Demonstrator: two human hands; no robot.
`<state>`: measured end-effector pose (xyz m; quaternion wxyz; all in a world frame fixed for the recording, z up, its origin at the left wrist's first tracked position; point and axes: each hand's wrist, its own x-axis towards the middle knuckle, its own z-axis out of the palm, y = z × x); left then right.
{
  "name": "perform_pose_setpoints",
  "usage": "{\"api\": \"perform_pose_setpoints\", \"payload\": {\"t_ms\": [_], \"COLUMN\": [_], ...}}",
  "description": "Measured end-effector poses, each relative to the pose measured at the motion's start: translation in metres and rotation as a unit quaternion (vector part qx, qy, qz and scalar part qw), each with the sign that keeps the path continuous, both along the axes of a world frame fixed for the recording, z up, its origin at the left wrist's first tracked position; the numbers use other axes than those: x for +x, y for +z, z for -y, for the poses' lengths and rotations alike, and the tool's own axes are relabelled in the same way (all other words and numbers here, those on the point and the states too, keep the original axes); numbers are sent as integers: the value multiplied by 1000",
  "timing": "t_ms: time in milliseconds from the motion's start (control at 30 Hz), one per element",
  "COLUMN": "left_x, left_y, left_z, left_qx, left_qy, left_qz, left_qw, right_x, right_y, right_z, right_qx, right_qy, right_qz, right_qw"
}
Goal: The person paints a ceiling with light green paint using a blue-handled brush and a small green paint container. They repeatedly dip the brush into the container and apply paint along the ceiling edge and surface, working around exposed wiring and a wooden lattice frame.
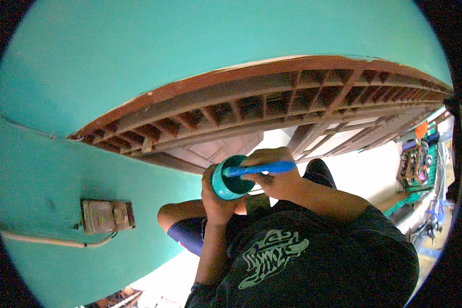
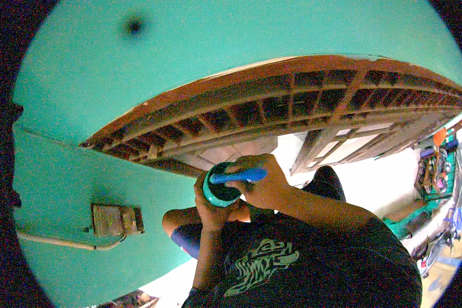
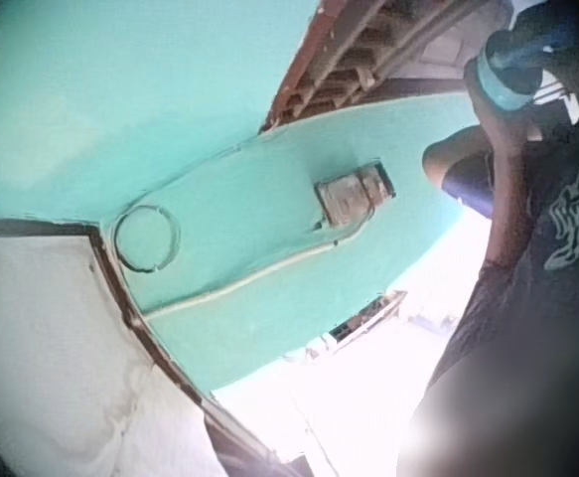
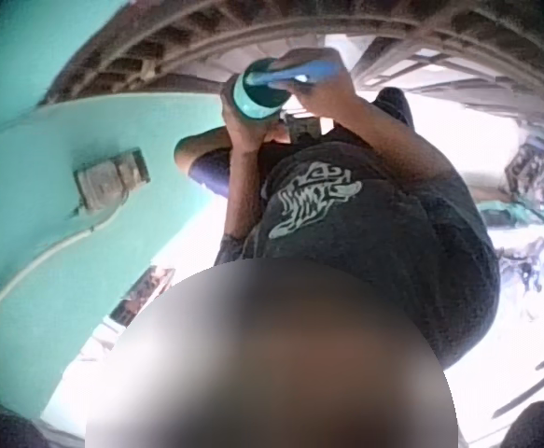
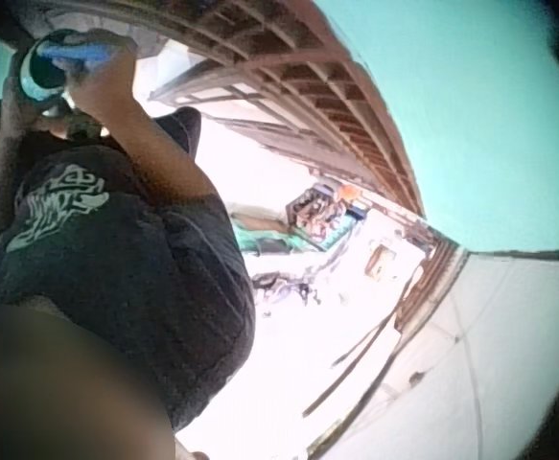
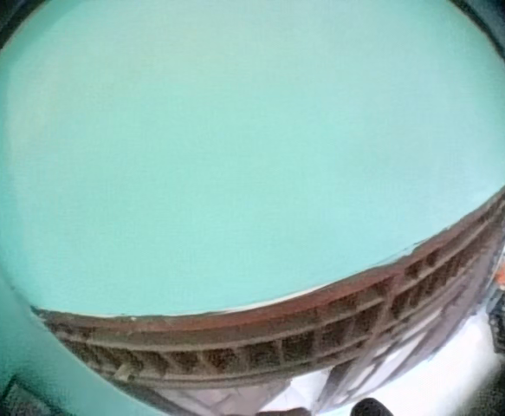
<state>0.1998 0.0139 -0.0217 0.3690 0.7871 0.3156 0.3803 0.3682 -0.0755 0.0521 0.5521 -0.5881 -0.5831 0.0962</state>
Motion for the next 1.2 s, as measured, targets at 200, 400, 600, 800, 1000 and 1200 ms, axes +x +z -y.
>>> {"api": "perform_pose_setpoints", "payload": {"t_ms": [200, 400, 600, 800, 1000, 1200], "left_x": [5, 4, 7, 7, 3, 2], "left_y": [-17, -19, 1, 4, 9, 16], "left_z": [1, 1, 3, 0, -1, -5], "left_qx": [-89, -36, 35, 75, 90, 63], "left_qy": [-78, -43, 8, -1, 24, 30], "left_qz": [98, 39, -73, -34, -31, -24], "left_qw": [988, 998, 997, 997, 995, 997], "right_x": [17, 6, 2, 17, 26, 18], "right_y": [4, -11, -17, -15, -18, -14], "right_z": [6, 14, 7, 5, 4, 1], "right_qx": [32, -20, -119, -106, -134, -83], "right_qy": [45, -2, -104, -54, -73, -65], "right_qz": [174, 52, -243, -606, -563, -589], "right_qw": [983, 998, 957, 786, 812, 801]}}
